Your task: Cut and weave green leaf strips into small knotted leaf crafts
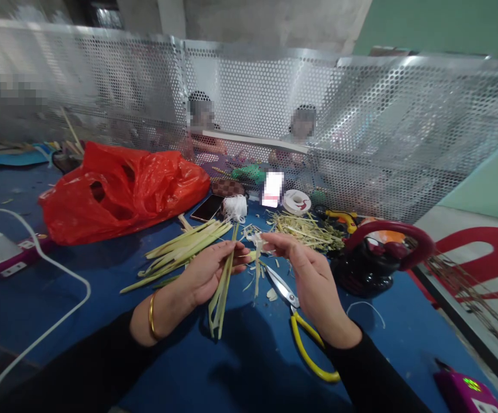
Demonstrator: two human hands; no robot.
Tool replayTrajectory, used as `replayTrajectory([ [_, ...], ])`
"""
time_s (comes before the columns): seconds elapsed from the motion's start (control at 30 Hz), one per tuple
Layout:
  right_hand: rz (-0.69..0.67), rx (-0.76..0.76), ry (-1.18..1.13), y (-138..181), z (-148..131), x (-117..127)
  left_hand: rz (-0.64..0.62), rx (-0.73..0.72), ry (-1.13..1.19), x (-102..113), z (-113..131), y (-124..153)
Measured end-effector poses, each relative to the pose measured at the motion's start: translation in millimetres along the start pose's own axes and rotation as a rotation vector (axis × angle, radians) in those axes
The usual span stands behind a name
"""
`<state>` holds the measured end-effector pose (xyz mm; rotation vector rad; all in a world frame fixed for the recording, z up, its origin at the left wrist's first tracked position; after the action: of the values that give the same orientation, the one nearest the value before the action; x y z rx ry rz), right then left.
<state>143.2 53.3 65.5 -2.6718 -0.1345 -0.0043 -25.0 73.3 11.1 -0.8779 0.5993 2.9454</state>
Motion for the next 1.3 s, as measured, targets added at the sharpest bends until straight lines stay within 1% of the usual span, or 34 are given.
replayTrajectory([
  [0.07,-0.025,-0.062,-0.061,3,-2,-7,-0.051,0.008,-0.01,-5,-2,4],
  [0.1,-0.041,-0.069,-0.057,5,-2,-10,-0.074,0.019,-0.014,-8,-3,7],
  [0.17,-0.064,-0.037,0.008,6,-3,-14,-0.127,0.049,-0.015,-13,-6,12],
  [0.3,-0.078,0.075,0.182,7,-2,-16,-0.234,0.092,0.018,-22,-9,21],
  [0.37,-0.085,0.105,0.227,7,-1,-18,-0.239,0.107,0.037,-23,-10,23],
  [0.53,-0.101,0.147,0.292,8,1,-23,-0.197,0.158,0.041,-20,-10,21],
  [0.6,-0.032,0.145,0.304,9,3,-22,-0.206,0.144,0.069,-18,-9,20],
  [0.67,0.101,0.066,0.328,9,8,-17,-0.215,0.106,0.12,-17,-7,17],
  [0.7,0.13,-0.011,0.334,10,13,-16,-0.214,0.082,0.151,-16,-6,16],
  [0.73,0.101,-0.107,0.332,11,20,-19,-0.207,0.059,0.184,-15,-5,14],
  [0.77,0.014,-0.204,0.317,12,27,-25,-0.197,0.038,0.219,-14,-4,13],
  [0.8,-0.112,-0.288,0.293,16,34,-34,-0.183,0.023,0.252,-12,-3,11],
  [0.83,-0.243,-0.354,0.26,20,39,-44,-0.168,0.015,0.282,-12,-3,10],
  [0.87,-0.345,-0.402,0.223,26,42,-53,-0.15,0.013,0.306,-11,-2,9],
  [0.9,-0.403,-0.44,0.18,31,44,-60,-0.129,0.015,0.325,-10,-2,9],
  [0.93,-0.418,-0.485,0.124,36,46,-66,-0.106,0.019,0.339,-9,-2,8],
  [1.07,-0.366,-0.765,-0.221,53,49,-79,0.001,0.031,0.37,-3,-3,3],
  [1.13,-0.313,-0.868,-0.318,57,50,-78,0.008,0.027,0.349,-1,-4,1],
  [1.2,-0.24,-0.889,-0.352,55,52,-73,-0.035,0.045,0.278,-3,-7,-1],
  [1.3,-0.163,-0.873,-0.365,50,56,-66,-0.089,0.113,0.123,-5,-19,1],
])
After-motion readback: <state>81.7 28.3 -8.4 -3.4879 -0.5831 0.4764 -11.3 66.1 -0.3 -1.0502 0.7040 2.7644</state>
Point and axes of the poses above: each hand's wrist, its own y-axis away from the middle knuckle, its own x-axis out of the back of the hand, z = x × y, the point moved 5 cm from there along -y, towards the middle knuckle, and after that the axes turned 4 degrees about z, right-handed, at the moved point
